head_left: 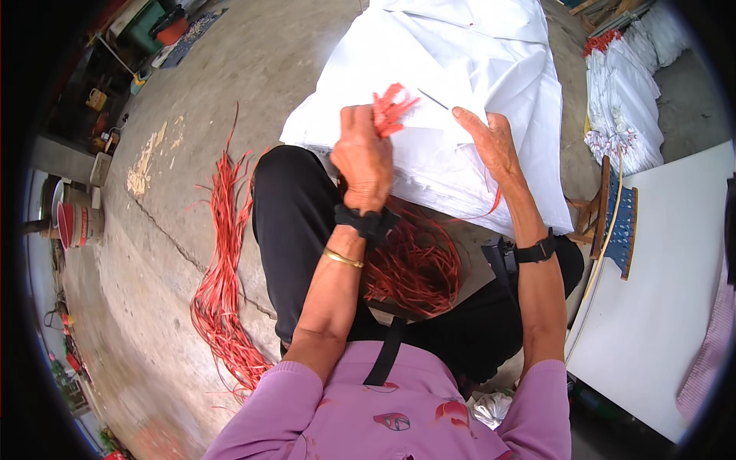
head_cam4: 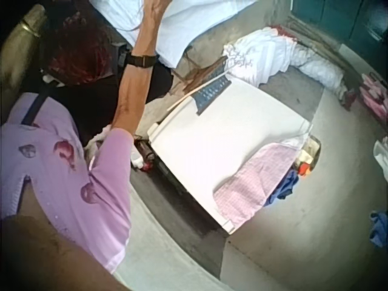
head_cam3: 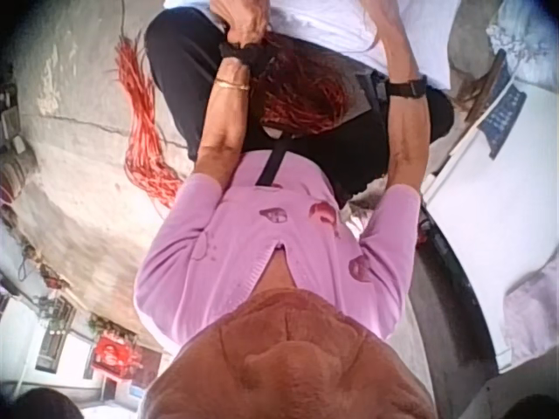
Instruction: Sewing together large white plastic sheets using red plastic twine and a needle.
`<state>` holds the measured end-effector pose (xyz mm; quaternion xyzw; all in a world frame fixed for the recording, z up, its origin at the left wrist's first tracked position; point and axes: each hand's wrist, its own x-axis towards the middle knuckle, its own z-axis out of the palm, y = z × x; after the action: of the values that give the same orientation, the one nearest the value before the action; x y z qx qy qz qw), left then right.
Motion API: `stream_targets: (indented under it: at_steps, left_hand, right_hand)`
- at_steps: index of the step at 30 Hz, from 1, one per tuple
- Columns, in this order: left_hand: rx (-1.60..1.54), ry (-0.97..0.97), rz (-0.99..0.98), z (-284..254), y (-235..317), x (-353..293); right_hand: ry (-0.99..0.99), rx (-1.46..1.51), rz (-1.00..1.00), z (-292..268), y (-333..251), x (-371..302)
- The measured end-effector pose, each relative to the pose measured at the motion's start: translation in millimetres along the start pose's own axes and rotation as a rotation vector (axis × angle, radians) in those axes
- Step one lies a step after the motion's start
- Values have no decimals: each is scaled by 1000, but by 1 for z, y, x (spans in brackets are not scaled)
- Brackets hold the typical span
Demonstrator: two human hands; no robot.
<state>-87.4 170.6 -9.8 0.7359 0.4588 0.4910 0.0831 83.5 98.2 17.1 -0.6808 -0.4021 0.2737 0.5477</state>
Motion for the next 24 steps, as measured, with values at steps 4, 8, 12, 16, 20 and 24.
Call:
stream_targets:
  at_steps: [4,8,12,16,20,24]
  left_hand:
    - [-71,130,18,-6,-3,8]
    - [-150,116,153,-4,15,7]
    - [-181,-92,309,21,48,-18]
    - [-200,-139,208,12,58,-25]
    - [-14,-168,2,2,29,-11]
    - [-48,-60,-82,3,-4,0]
  right_hand:
    - [-54,-410,-61,-6,-2,1]
    - [-90,-528,-150,-4,-6,-2]
    - [-93,-395,-565,9,30,17]
    - [-74,180,-19,6,10,0]
    - [-12,-82,-53,-1,14,6]
    - [17,-382,-267,4,-5,-2]
